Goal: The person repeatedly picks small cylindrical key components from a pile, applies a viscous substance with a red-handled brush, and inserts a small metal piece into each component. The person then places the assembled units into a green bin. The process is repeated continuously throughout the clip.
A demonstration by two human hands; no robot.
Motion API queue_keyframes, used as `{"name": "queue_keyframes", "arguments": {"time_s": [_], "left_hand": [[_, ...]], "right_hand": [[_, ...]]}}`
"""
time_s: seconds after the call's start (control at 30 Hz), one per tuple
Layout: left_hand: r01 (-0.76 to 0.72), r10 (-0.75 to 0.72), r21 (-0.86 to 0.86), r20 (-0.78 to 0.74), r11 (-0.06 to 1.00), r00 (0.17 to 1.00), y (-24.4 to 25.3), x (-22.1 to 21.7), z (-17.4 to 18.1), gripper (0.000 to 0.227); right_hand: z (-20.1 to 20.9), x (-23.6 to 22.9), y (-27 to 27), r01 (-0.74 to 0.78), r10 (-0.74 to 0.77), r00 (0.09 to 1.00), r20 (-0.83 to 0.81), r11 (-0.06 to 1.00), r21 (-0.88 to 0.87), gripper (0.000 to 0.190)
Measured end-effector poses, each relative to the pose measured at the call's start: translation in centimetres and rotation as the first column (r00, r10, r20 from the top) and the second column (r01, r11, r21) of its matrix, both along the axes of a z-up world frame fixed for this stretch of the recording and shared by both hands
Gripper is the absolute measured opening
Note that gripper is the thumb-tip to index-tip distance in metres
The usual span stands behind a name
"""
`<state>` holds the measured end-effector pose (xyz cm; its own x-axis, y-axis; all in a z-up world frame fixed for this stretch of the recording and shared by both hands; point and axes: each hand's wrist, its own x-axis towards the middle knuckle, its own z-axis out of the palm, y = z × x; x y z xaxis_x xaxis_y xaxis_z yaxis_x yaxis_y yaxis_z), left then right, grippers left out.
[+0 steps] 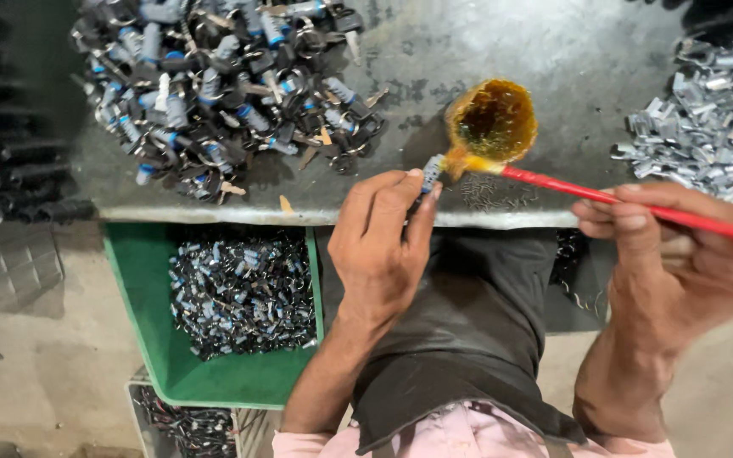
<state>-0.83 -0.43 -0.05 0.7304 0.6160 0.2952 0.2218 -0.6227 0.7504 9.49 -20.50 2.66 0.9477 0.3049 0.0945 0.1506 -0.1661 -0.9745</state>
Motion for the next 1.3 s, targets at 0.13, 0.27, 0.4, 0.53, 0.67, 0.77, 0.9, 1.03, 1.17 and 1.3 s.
{"name": "queue_keyframes", "arguments": {"time_s": [0.13, 0.27, 0.4, 0.53, 0.67, 0.77, 0.9, 1.03, 1.17, 1.3], "left_hand": [[-0.02, 0.02, -0.011, 0.032, 1.0, 0.999, -0.3, -0.4, 0.6, 0.032], [0.011, -0.013, 0.039, 0.058, 0.999, 0.998, 0.8, -2.4, 3.2, 0.031], [0.219, -0.148, 0.052, -0.584, 0.974, 0.798, 5.4, -7.5, 5.1, 0.022], [0.419, -0.037, 0.018, -0.992, 0.908, 0.122, 8.7, -10.6, 4.1, 0.016], [0.427, -0.14, 0.297, -0.659, 0.854, 0.739, 9.4, -6.0, 4.7, 0.03], [0.389, -0.15, 0.477, -0.463, 0.788, 0.873, 10.8, 1.2, 3.6, 0.034], [0.383, -0.016, 0.595, -0.528, 0.707, 0.849, 12.1, 5.3, -0.8, 0.013], [0.46, -0.104, 0.592, -0.535, 0.662, 0.839, 12.7, 4.0, -2.0, 0.019], [0.453, -0.326, 0.426, -0.338, 0.783, 0.883, 13.2, 1.8, 1.7, 0.018], [0.387, -0.374, -0.066, 0.154, 0.92, 0.915, 11.4, -0.4, 3.8, 0.019]], "right_hand": [[0.8, 0.7, 0.3, -0.067, 0.078, 0.987, 0.143, 0.994, -0.083, 0.009], [3.2, 2.9, 1.4, -0.167, 0.24, 0.962, 0.127, 0.893, -0.419, 0.012], [3.9, 3.7, 3.4, -0.35, 0.53, 0.848, -0.02, 0.531, -0.772, 0.031], [-0.3, 0.6, 5.9, -0.475, 0.657, 0.752, 0.049, 0.593, -0.65, 0.042], [-3.7, -1.3, 6.6, -0.446, 0.68, 0.72, 0.135, 0.603, -0.661, 0.046], [-4.3, -1.4, 7.3, -0.393, 0.68, 0.713, 0.17, 0.59, -0.705, 0.046], [-4.6, -2.0, 7.0, -0.383, 0.673, 0.72, 0.169, 0.588, -0.712, 0.047], [-4.8, -2.4, 6.4, -0.364, 0.638, 0.748, 0.18, 0.622, -0.693, 0.046], [-4.4, -2.6, 6.3, -0.345, 0.597, 0.777, 0.199, 0.67, -0.658, 0.044], [-4.2, -2.1, 7.7, -0.343, 0.601, 0.772, 0.208, 0.669, -0.66, 0.048]]}}
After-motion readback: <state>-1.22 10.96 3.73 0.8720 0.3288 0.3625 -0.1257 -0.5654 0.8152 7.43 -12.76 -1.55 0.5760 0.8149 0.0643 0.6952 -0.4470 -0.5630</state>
